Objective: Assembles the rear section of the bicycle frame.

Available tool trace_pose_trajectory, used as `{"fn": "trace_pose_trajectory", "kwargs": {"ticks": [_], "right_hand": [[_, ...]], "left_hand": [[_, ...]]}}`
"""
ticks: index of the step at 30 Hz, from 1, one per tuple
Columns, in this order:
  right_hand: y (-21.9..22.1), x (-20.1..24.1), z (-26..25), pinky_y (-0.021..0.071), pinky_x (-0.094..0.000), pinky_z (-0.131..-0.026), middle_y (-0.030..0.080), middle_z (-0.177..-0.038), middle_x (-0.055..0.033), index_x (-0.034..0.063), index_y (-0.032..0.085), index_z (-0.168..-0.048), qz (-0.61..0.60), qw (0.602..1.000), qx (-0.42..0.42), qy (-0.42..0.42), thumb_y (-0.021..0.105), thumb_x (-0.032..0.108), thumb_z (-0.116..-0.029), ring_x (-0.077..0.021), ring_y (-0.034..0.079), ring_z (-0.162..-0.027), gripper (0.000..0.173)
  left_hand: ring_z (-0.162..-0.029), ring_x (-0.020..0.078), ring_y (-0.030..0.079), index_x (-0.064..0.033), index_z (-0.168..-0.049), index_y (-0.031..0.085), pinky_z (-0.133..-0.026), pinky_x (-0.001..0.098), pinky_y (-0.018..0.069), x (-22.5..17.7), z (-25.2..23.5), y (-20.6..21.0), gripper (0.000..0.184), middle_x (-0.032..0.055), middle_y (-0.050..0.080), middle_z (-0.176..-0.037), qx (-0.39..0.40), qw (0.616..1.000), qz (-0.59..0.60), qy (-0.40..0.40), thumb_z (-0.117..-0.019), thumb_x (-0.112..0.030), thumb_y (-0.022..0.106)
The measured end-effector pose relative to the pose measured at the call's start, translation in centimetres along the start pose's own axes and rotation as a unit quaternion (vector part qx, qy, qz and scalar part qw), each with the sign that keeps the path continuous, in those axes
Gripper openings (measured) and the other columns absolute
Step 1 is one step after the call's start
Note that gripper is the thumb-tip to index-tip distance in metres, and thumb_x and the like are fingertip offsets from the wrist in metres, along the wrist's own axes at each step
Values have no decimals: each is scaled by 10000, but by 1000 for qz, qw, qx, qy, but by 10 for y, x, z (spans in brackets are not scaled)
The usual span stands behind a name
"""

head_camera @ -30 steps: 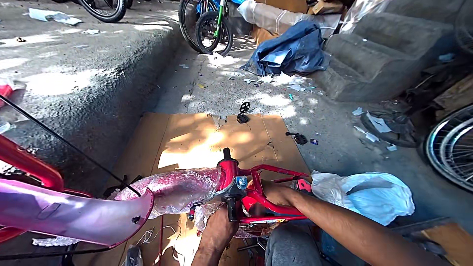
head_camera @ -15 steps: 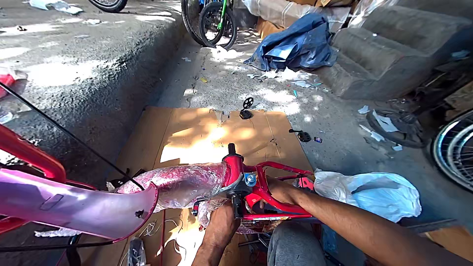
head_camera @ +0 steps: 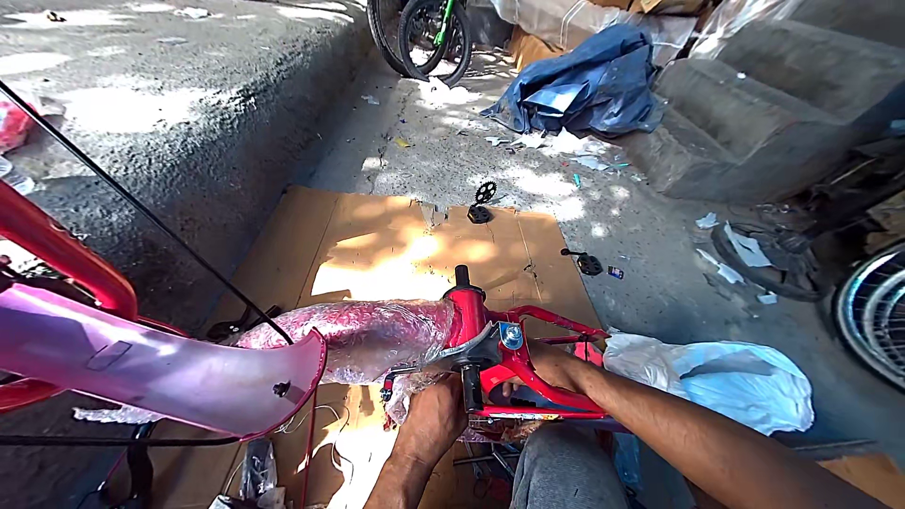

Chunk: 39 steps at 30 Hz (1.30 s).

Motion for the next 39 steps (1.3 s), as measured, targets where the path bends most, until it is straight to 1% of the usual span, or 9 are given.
{"fn": "trace_pose_trajectory", "kwargs": {"ticks": [4,8,10,16,21,26,31,34,39], "right_hand": [[1,-2,0,554,-261,-741,704,-835,-15,73,660,-1070,-22,1000,5,12,678,141,-963,-75,667,-727,129],[0,2,4,537,-270,-772,708,-856,-5,73,661,-1081,18,1000,11,10,672,152,-967,-63,656,-754,140],[1,2,4,541,-276,-766,712,-849,-6,74,667,-1074,20,1000,12,9,680,159,-964,-70,660,-747,139],[4,-3,2,565,-256,-692,687,-795,-15,78,644,-1031,-119,993,5,24,638,111,-961,-87,666,-683,78],[3,-2,2,568,-249,-676,688,-800,-16,81,636,-1035,-125,992,3,24,620,94,-961,-87,671,-675,77],[3,-4,0,563,-245,-656,689,-752,-6,87,649,-943,-138,990,1,28,630,99,-938,-84,672,-651,23],[7,-11,-1,546,-244,-590,687,-724,-31,81,626,-955,-198,977,2,81,622,98,-946,-111,667,-603,19],[7,-12,-2,555,-244,-599,686,-725,-26,91,622,-961,-201,977,5,72,617,117,-957,-109,672,-609,27],[9,-14,-5,581,-260,-623,691,-744,-30,94,632,-963,-218,974,17,54,632,137,-952,-122,685,-628,44]], "left_hand": [[-1096,219,707,-161,-1243,717,-934,461,570,-2,1,-3,342,53,719,-1223,-12,1000,3,-5,-1040,-306,483],[-1067,198,714,-162,-1152,740,-920,445,578,-1,1,-2,310,38,740,-1147,-49,999,-8,-7,-1014,-312,507],[-1061,201,718,-157,-1154,738,-912,451,581,-1,1,-1,316,40,742,-1140,-49,999,-11,-10,-1013,-319,506],[-1068,229,717,-135,-1177,732,-895,466,586,-3,2,-2,332,69,735,-1159,-59,997,-40,7,-1007,-309,506],[-1031,233,728,-139,-1167,733,-861,474,592,-4,3,-4,326,67,745,-1115,-68,997,-47,3,-986,-317,529],[-996,216,732,-148,-1122,743,-845,463,597,-2,3,-3,318,51,751,-1056,-81,995,-52,5,-968,-342,544],[-1001,227,729,-144,-1141,729,-834,485,593,0,0,1,326,54,744,-1068,-37,998,-47,-20,-977,-339,527],[-984,220,733,-156,-1122,732,-814,485,598,1,1,1,310,44,747,-1048,-54,997,-47,-13,-966,-342,540],[-982,181,727,-172,-1084,750,-856,442,593,2,1,1,297,15,751,-1013,-95,994,-55,13,-942,-358,567]]}}
Point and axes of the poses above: each hand's wrist, its own z-axis away from the middle knuckle, its own y-axis out of the palm, x = y × z, the point moved 8 cm from there along -z, towards the middle knuckle
